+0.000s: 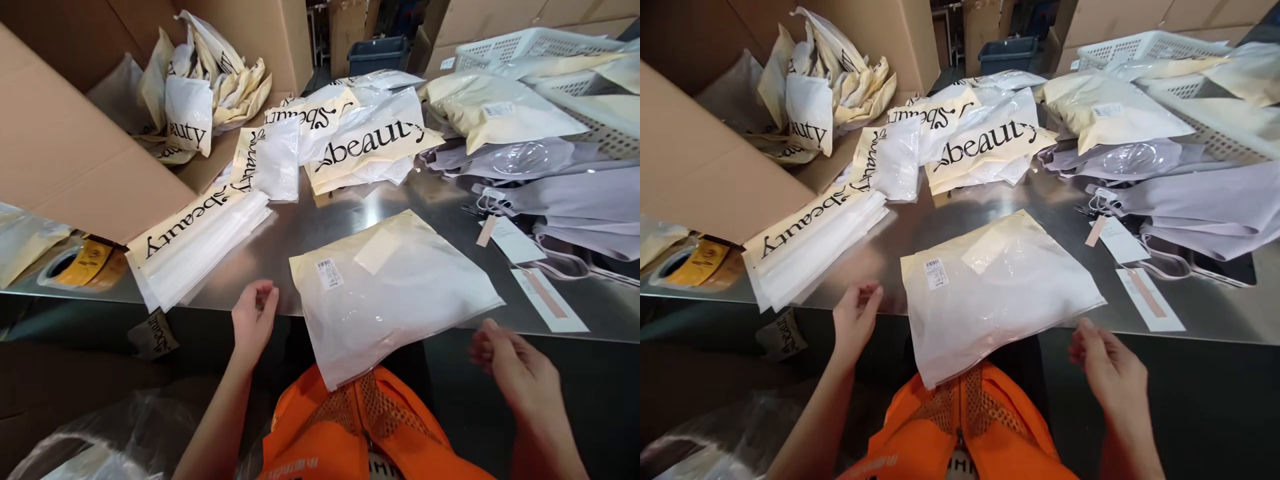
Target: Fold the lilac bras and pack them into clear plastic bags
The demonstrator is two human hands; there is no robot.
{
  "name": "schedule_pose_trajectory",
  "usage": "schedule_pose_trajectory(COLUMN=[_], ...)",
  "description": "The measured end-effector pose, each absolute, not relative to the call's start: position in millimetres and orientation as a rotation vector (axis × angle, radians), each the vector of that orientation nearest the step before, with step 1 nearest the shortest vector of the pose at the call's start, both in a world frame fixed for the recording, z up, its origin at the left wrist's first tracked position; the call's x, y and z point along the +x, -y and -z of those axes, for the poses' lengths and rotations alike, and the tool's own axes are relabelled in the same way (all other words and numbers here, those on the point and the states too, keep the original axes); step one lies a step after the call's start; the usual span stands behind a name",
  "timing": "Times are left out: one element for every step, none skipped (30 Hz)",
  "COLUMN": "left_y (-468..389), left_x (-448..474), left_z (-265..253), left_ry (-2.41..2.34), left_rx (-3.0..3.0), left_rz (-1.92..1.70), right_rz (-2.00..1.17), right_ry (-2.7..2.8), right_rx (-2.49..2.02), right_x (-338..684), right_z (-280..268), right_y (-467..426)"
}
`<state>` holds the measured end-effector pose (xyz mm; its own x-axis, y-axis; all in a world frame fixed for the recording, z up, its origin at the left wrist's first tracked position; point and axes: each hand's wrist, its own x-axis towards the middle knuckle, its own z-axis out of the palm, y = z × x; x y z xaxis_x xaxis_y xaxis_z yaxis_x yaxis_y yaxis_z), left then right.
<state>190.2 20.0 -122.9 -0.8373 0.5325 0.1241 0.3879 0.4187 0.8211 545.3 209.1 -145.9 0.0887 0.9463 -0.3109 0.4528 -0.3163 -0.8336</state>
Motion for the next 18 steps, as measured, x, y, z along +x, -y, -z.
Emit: schedule_pose_trajectory(left_y=[-36,-52,-67,-81,-94,-104,-112,-117,-120,-121,-120,-118,-116,-115,-113,-113,-112,-113], left_x=[179,169,161,154,150,147,146,147,149,151,153,154,156,157,157,157,157,157], left_z=[120,118,117,117,118,119,121,124,127,130,132,134,135,136,136,136,136,137], left_ry=[-2.538,-2.549,-2.549,-2.540,-2.523,-2.497,-2.472,-2.458,-2.459,-2.471,-2.490,-2.509,-2.526,-2.535,-2.538,-2.537,-2.534,-2.529], left_rx=[0.903,0.975,1.038,1.090,1.128,1.155,1.170,1.168,1.152,1.122,1.082,1.036,0.990,0.950,0.918,0.894,0.876,0.863], left_rz=[-1.338,-1.275,-1.204,-1.133,-1.070,-1.023,-0.999,-0.994,-0.998,-1.014,-1.039,-1.068,-1.097,-1.123,-1.145,-1.164,-1.181,-1.195], right_rz=[-1.288,-1.425,-1.564,-1.681,-1.765,-1.815,-1.830,-1.818,-1.793,-1.769,-1.752,-1.741,-1.736,-1.734,-1.732,-1.727,-1.721,-1.715], right_ry=[1.427,1.450,1.445,1.424,1.388,1.348,1.312,1.283,1.262,1.243,1.229,1.219,1.212,1.206,1.198,1.183,1.162,1.137], right_rx=[-1.864,-1.870,-1.845,-1.785,-1.714,-1.645,-1.585,-1.543,-1.515,-1.502,-1.498,-1.499,-1.502,-1.506,-1.514,-1.524,-1.533,-1.542], right_x=[544,540,535,529,522,516,511,507,505,504,504,505,505,506,506,506,506,505], right_z=[149,151,153,154,155,155,155,156,157,157,158,159,160,161,162,163,164,166], right_y=[-203,-197,-192,-188,-185,-182,-180,-179,-178,-178,-178,-178,-178,-178,-179,-179,-179,-178])
